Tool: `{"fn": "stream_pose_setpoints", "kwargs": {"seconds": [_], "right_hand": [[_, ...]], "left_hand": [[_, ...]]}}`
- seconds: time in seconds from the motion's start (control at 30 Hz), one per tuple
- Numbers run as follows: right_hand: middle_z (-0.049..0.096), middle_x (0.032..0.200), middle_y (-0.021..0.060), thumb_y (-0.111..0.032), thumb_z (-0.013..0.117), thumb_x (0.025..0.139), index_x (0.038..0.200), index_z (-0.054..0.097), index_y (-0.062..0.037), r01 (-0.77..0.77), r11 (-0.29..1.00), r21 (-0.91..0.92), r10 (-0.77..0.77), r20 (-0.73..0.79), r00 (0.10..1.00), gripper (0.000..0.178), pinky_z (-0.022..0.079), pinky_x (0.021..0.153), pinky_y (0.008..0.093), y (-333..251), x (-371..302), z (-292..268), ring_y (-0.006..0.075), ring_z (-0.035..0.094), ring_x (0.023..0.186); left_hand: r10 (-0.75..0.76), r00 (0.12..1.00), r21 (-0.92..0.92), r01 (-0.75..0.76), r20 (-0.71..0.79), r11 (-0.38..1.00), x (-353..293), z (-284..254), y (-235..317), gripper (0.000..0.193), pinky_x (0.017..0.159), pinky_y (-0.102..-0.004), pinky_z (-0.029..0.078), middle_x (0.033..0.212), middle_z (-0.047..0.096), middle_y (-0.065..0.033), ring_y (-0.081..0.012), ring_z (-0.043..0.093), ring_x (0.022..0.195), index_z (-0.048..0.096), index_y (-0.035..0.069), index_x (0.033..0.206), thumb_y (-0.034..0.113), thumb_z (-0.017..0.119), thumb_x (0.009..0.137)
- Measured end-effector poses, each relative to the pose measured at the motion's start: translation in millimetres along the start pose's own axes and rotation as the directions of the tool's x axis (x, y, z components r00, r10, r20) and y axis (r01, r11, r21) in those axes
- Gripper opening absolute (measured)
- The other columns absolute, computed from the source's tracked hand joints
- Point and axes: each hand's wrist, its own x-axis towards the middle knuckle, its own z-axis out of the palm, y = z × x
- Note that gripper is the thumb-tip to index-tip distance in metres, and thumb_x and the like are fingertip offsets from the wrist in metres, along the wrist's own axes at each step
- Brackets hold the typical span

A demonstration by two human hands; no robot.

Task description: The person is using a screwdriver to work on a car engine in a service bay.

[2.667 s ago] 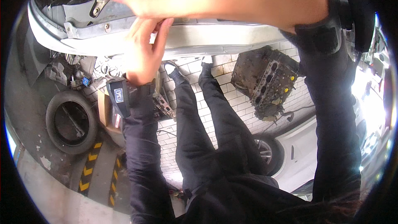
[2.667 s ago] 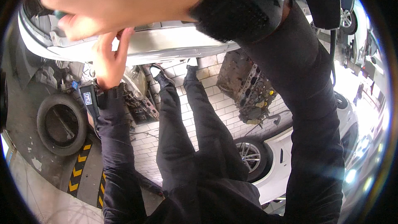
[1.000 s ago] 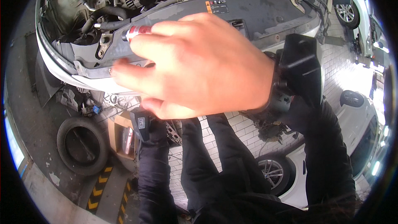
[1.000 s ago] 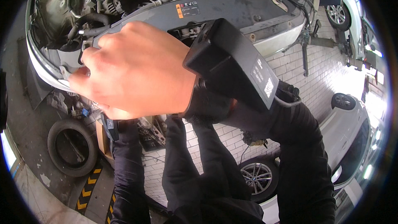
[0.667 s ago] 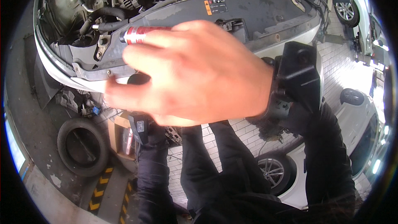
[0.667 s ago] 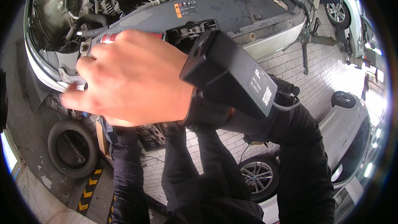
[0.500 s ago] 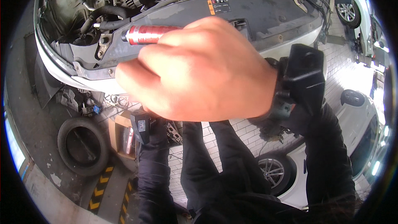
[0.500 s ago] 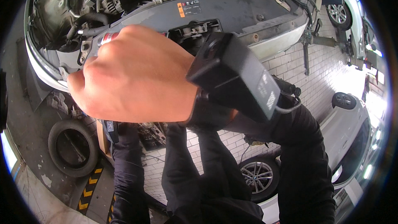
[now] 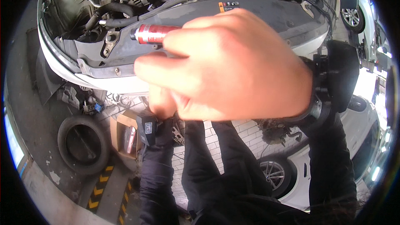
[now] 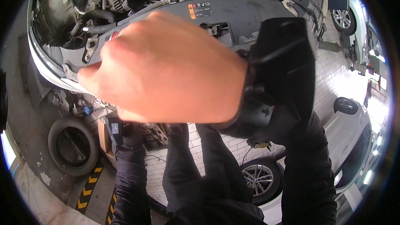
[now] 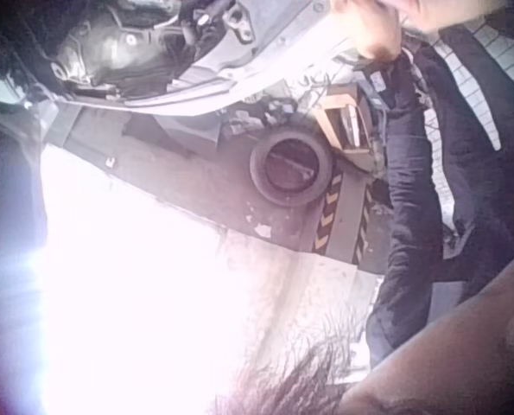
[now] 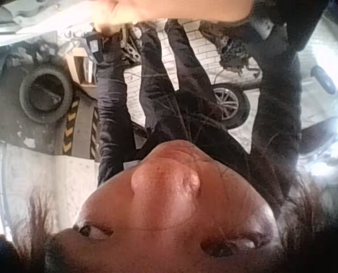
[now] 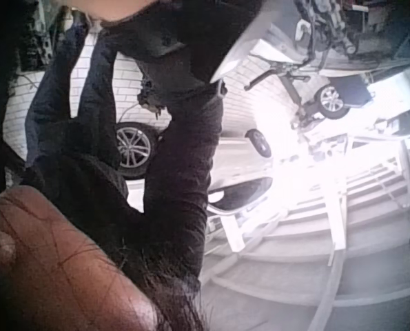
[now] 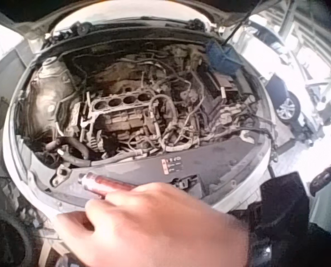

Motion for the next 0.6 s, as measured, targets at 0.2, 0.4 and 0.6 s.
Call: {"fn": "stream_pose_setpoints", "kwargs": {"seconds": [0.2,0.4,0.6], "right_hand": [[0.051,0.067,-0.0014,-0.021,0.081,0.07,0.078,0.061,-0.0126,0.041,0.993,-0.113,-0.018,0.198,0.98,0.023,0.044,0.048,0.0319,2.0,1.9,-17.1,0.0205,0.057,0.055],[0.049,0.057,0.0044,-0.036,0.087,0.071,0.082,0.062,-0.0086,0.016,0.973,-0.229,-0.002,0.061,0.998,0.039,0.041,0.048,0.0338,-4.2,6.7,-10.8,0.0229,0.053,0.048],[0.054,0.061,0.0087,-0.018,0.087,0.074,0.077,0.058,-0.0056,-0.071,0.942,-0.329,0.105,0.087,0.991,0.032,0.04,0.049,0.0351,-8.5,6.4,-7.5,0.0269,0.055,0.051]], "left_hand": [[0.089,0.994,-0.105,-0.095,-0.057,0.99,16.9,-3.6,5.7,0.014,0.072,-0.0474,0.053,0.085,0.066,-0.0197,-0.0418,0.063,0.082,0.067,0.001,0.089,0.002,0.071,0.076],[-0.044,0.997,-0.321,0.02,-0.067,0.947,24.7,-11.4,22.4,0.016,0.071,-0.0436,0.049,0.081,0.064,-0.0119,-0.0337,0.06,0.077,0.067,0.005,0.099,0.007,0.069,0.084],[-0.025,0.996,-0.135,0.013,-0.081,0.991,30.1,-19.8,28.5,0.009,0.071,-0.044,0.049,0.076,0.061,-0.0118,-0.0337,0.059,0.076,0.061,0.006,0.088,0.009,0.069,0.087]]}}
